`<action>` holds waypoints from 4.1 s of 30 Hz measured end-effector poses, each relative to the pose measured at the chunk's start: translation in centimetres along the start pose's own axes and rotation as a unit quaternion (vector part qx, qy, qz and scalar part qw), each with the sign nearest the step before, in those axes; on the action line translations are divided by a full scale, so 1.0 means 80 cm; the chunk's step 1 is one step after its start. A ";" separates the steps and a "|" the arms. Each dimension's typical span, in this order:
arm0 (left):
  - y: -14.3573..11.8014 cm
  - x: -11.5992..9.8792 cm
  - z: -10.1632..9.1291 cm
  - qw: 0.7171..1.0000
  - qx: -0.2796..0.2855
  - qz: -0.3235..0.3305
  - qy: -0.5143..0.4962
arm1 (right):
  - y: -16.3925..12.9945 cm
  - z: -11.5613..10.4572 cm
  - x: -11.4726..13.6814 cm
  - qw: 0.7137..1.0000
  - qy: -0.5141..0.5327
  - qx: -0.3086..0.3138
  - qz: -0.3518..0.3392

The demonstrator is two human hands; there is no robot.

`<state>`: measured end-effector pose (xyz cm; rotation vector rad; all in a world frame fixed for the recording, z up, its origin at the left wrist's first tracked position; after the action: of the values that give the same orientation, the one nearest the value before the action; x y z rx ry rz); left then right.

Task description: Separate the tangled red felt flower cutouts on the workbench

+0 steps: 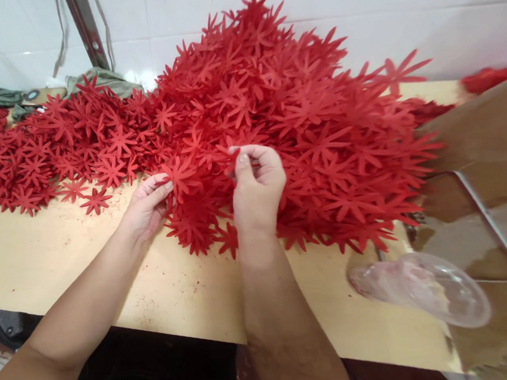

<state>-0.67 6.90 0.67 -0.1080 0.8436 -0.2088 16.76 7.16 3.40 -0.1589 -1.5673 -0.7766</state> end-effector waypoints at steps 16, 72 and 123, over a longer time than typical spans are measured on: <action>-0.001 -0.012 0.004 0.981 0.022 0.139 0.132 | -0.036 0.050 0.010 0.969 0.035 0.242 0.039; -0.005 -0.018 0.003 0.977 -0.032 0.151 0.146 | -0.011 0.020 -0.018 0.995 0.017 0.071 0.066; -0.020 0.003 0.023 0.995 0.004 0.008 0.104 | -0.040 0.042 0.022 0.987 -0.044 0.151 0.026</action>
<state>0.61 5.33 1.99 -0.0721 1.0508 -0.2113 11.95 6.02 3.98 -0.0122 -1.7372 -0.4894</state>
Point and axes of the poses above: each hand's wrist, its own y-axis towards the middle knuckle, its own z-axis out of the palm, x = y × z, the point moved 5 cm from there along y, towards the middle knuckle, and after that the axes turned 6 degrees about -y, right-handed, at the moved point
